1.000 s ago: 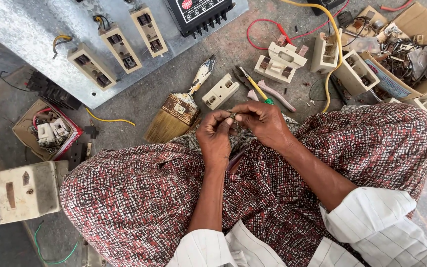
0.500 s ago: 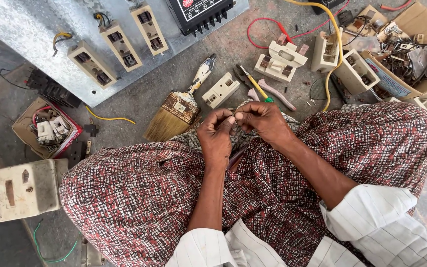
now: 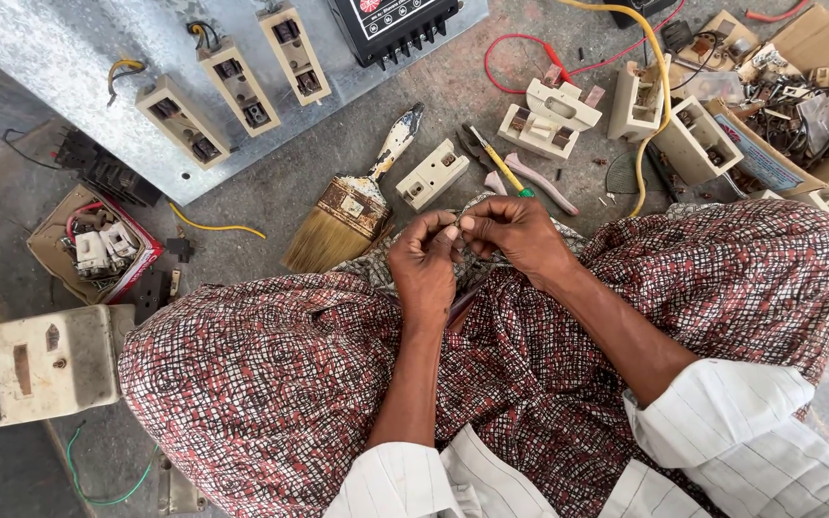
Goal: The person uses a screwdriver to disassemble a fuse carrier, then picks through a box of small metal parts to select components for reassembly.
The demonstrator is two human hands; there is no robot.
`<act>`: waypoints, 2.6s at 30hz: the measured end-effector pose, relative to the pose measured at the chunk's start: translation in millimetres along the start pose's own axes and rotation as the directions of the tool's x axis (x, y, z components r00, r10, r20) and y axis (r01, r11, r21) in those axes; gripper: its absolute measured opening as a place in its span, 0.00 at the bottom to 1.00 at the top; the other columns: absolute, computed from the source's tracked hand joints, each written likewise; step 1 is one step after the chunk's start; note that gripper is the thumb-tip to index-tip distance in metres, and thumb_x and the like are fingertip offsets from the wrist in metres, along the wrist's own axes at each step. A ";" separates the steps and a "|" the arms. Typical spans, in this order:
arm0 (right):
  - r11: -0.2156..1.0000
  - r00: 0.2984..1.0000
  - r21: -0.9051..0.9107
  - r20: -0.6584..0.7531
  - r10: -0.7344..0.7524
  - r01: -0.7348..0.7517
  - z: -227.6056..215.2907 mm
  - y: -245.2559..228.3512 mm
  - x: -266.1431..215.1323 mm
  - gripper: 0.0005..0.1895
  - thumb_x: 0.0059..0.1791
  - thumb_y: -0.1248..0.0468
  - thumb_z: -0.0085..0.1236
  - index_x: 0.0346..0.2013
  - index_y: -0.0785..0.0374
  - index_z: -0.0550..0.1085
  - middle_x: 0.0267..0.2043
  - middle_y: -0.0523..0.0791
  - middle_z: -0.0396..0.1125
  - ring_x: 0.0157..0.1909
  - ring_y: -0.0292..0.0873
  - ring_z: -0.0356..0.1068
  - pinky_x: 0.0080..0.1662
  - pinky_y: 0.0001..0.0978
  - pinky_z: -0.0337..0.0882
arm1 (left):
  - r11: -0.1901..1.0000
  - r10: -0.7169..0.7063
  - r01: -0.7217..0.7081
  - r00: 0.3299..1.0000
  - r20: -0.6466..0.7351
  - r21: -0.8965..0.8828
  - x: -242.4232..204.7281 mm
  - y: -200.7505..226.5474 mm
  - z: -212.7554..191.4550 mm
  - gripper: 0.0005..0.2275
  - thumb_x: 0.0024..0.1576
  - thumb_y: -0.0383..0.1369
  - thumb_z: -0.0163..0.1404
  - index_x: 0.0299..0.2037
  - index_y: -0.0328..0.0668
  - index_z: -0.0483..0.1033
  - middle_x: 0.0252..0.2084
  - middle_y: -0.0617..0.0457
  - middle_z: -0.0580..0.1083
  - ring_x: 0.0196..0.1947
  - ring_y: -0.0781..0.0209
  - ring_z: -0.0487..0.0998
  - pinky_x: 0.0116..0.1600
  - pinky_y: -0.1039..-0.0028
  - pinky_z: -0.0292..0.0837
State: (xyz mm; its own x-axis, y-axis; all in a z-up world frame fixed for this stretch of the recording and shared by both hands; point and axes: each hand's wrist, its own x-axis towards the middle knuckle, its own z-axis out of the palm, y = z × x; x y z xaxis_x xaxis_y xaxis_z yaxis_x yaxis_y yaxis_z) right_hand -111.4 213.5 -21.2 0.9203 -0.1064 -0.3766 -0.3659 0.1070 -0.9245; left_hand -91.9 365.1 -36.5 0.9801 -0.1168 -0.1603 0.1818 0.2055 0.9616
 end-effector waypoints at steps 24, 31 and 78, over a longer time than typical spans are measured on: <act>0.976 0.983 -0.117 0.006 -0.183 0.183 4.9 -13.3 25.4 0.08 0.52 0.67 0.62 0.43 0.68 0.81 0.33 0.45 0.75 0.29 0.33 0.69 0.32 0.26 0.72 | 0.978 -0.091 0.088 0.996 0.006 0.191 31.6 35.1 2.7 0.06 0.60 0.19 0.48 0.41 0.34 0.79 0.36 0.50 0.78 0.24 0.67 0.74 0.23 0.77 0.71; 0.985 0.998 0.174 0.054 -0.022 0.012 15.5 -15.3 34.5 0.12 0.50 0.67 0.61 0.47 0.69 0.79 0.36 0.45 0.76 0.33 0.36 0.74 0.33 0.28 0.77 | 0.968 0.167 -0.168 0.986 0.021 0.187 46.6 18.5 -12.1 0.06 0.57 0.17 0.53 0.38 0.35 0.81 0.39 0.55 0.71 0.36 0.66 0.75 0.40 0.74 0.77; 0.971 0.972 -0.040 0.034 -0.232 0.234 23.1 -2.2 34.5 0.10 0.51 0.71 0.62 0.47 0.67 0.77 0.39 0.44 0.75 0.36 0.33 0.74 0.37 0.25 0.77 | 0.938 0.031 -0.018 0.999 -0.031 0.346 42.0 20.0 -9.7 0.03 0.60 0.23 0.51 0.37 0.35 0.78 0.35 0.49 0.80 0.34 0.62 0.80 0.41 0.70 0.75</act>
State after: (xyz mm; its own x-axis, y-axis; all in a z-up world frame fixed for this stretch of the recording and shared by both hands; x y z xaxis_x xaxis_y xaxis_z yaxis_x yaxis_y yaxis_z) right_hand -75.7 232.5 -30.8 0.9843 -0.0942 -0.1491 -0.1459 0.0396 -0.9885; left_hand -46.4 373.7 -26.1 0.9872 -0.0802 -0.1376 0.1254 -0.1412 0.9820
